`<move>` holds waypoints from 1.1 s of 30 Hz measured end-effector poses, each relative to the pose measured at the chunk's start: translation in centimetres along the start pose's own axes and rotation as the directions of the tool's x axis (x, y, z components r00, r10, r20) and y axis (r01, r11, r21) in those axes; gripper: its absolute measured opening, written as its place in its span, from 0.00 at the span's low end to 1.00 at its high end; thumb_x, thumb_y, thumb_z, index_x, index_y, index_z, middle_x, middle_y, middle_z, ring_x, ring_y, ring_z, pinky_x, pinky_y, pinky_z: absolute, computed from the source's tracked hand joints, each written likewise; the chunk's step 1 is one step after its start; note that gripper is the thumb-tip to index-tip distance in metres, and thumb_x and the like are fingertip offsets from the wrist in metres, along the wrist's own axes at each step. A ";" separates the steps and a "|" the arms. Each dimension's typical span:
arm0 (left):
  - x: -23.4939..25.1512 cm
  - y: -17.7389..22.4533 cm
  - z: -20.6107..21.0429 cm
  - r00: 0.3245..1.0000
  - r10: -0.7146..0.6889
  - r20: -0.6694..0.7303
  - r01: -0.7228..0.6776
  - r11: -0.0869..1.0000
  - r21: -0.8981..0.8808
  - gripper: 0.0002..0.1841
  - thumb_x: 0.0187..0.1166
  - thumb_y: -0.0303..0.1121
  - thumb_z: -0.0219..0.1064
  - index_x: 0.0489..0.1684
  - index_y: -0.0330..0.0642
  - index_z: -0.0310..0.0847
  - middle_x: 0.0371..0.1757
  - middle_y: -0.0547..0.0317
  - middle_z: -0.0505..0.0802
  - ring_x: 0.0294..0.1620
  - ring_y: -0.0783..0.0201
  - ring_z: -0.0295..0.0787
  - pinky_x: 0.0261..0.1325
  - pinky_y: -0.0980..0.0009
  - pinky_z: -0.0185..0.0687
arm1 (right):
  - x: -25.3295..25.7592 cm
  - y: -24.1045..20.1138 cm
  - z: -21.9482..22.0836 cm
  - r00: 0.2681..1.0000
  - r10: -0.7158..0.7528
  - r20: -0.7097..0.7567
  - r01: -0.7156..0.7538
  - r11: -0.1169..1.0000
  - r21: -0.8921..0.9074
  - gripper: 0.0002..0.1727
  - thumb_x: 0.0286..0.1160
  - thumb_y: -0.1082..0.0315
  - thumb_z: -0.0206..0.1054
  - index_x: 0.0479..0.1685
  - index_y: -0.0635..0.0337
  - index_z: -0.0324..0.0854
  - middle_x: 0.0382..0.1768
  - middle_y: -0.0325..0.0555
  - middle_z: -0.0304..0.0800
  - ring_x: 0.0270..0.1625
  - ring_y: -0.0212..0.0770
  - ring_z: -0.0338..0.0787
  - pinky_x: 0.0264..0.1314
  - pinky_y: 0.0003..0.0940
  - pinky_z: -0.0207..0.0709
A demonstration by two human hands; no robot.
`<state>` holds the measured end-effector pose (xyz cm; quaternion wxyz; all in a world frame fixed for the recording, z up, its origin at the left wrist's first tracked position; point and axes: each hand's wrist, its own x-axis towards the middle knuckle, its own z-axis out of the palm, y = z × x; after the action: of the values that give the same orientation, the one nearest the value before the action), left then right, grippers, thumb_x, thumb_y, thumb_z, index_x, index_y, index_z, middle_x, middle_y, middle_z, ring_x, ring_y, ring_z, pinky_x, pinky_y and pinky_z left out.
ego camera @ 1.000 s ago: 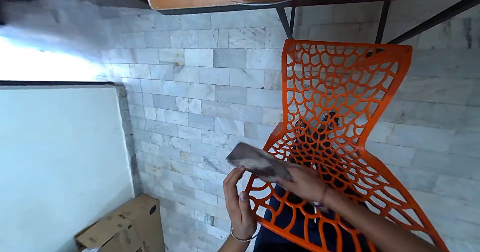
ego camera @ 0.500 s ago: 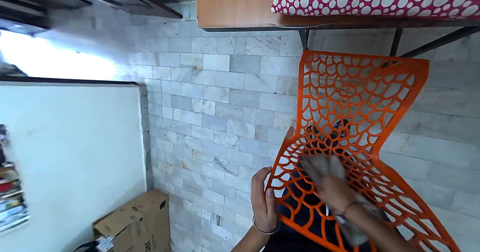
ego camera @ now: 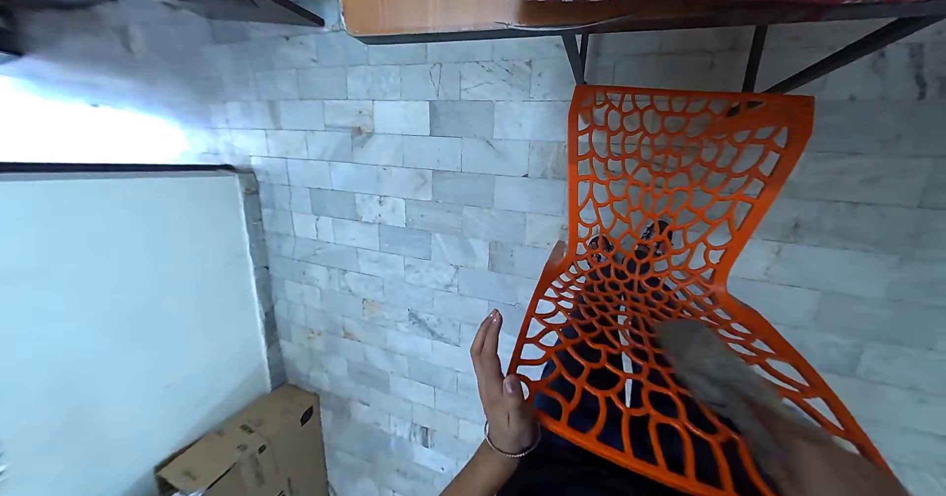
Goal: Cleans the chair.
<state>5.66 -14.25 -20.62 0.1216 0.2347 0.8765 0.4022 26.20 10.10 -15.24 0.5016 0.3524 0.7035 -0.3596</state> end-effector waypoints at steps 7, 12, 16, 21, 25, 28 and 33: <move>0.0 -0.1 -0.1 1.000 0.014 0.000 -0.014 1.000 -0.017 0.43 0.86 0.68 0.28 0.80 0.40 0.66 0.80 0.53 0.76 0.85 0.72 0.65 0.84 0.71 0.60 | 2.8 -3.9 0.2 0.998 0.066 0.014 -0.066 0.998 0.001 0.21 0.82 0.64 0.62 0.63 0.73 0.84 0.49 0.78 0.91 0.55 0.80 0.90 0.54 0.77 0.76; -0.2 -0.3 -0.1 1.000 0.028 0.001 -0.028 1.000 -0.008 0.43 0.86 0.69 0.28 0.80 0.41 0.67 0.79 0.53 0.77 0.84 0.72 0.66 0.82 0.71 0.62 | 5.5 -15.5 0.7 0.898 -0.407 0.165 0.376 0.907 0.190 0.21 0.84 0.63 0.61 0.69 0.63 0.84 0.50 0.67 0.93 0.57 0.68 0.92 0.58 0.68 0.78; -0.2 -0.5 0.0 0.998 0.057 -0.009 -0.057 0.998 0.027 0.44 0.87 0.67 0.29 0.79 0.35 0.67 0.79 0.52 0.78 0.84 0.75 0.64 0.86 0.74 0.57 | 7.8 -18.9 1.3 0.721 -0.684 0.111 0.628 0.712 0.312 0.21 0.84 0.65 0.61 0.69 0.67 0.83 0.49 0.69 0.92 0.57 0.69 0.91 0.58 0.68 0.76; -0.2 -0.1 -0.1 0.999 0.048 0.012 -0.049 0.997 0.062 0.42 0.88 0.66 0.28 0.80 0.41 0.69 0.80 0.60 0.77 0.86 0.76 0.62 0.87 0.73 0.56 | 13.4 -15.3 2.1 0.761 -0.627 0.169 0.601 0.778 0.183 0.25 0.87 0.64 0.58 0.82 0.52 0.76 0.59 0.66 0.91 0.65 0.68 0.88 0.66 0.70 0.74; 0.0 -0.1 -0.1 0.999 0.030 0.019 -0.031 0.996 0.084 0.42 0.89 0.65 0.29 0.77 0.37 0.71 0.79 0.56 0.79 0.85 0.74 0.64 0.86 0.73 0.57 | 18.4 -5.7 2.4 0.915 -0.279 0.291 0.313 0.947 -0.077 0.26 0.89 0.60 0.57 0.84 0.51 0.74 0.66 0.68 0.87 0.69 0.70 0.86 0.70 0.70 0.74; 0.1 0.0 -0.1 0.999 0.027 0.045 -0.032 0.994 0.102 0.40 0.90 0.64 0.29 0.78 0.40 0.71 0.78 0.58 0.79 0.85 0.74 0.65 0.86 0.74 0.58 | 19.9 2.5 1.1 0.959 0.043 0.279 0.044 0.953 -0.299 0.22 0.87 0.63 0.59 0.71 0.68 0.80 0.67 0.73 0.85 0.71 0.73 0.84 0.69 0.71 0.75; 0.0 0.5 -0.2 0.999 -0.023 0.036 0.018 0.990 0.139 0.41 0.89 0.64 0.30 0.76 0.38 0.72 0.75 0.52 0.82 0.83 0.72 0.68 0.83 0.73 0.61 | 19.0 0.5 -0.7 0.913 0.272 0.303 -0.149 0.915 -0.374 0.20 0.84 0.69 0.60 0.66 0.77 0.80 0.70 0.73 0.82 0.75 0.70 0.81 0.71 0.68 0.72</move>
<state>5.78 -14.08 -20.12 0.1256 0.2410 0.9023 0.3346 21.62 13.54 -33.35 0.7081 0.2651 0.6123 -0.2312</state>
